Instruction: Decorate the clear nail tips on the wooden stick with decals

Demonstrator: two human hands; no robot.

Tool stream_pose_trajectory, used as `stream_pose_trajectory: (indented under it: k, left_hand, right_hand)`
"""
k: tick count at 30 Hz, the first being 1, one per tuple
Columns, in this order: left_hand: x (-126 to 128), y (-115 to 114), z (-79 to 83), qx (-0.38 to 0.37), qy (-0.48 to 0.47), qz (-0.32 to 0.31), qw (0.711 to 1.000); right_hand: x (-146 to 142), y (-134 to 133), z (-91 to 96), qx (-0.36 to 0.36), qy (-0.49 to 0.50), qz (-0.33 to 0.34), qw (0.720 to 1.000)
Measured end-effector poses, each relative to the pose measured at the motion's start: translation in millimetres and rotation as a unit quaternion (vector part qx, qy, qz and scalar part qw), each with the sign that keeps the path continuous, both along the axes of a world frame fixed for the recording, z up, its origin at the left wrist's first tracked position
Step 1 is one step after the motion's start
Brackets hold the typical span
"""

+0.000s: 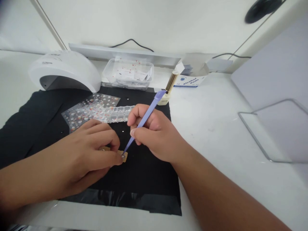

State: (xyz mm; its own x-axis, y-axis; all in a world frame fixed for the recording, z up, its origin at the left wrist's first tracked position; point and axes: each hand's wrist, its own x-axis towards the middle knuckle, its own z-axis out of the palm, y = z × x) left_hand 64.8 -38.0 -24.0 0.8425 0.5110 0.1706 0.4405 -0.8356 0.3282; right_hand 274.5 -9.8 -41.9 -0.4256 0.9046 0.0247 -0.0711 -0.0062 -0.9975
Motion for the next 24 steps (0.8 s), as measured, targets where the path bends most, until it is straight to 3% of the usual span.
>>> stream_pose_trajectory:
  k: [14,20,24]
  left_hand:
    - [-1.2,2.2,-1.2,-0.004,0.012,0.001,1.0]
    - [-3.8,2.8,3.8,-0.055,-0.031,0.03,0.998]
    - [-3.1,3.9,4.5,-0.045,-0.043,0.038,0.997]
  right_hand:
    - [1.7,4.1,-0.7,-0.027,0.01,-0.018,0.999]
    - [4.3,10.5,-3.5,-0.026,0.051,-0.085,0.995]
    - [5.4,12.5,-2.9,-0.017,0.1,-0.119,0.988]
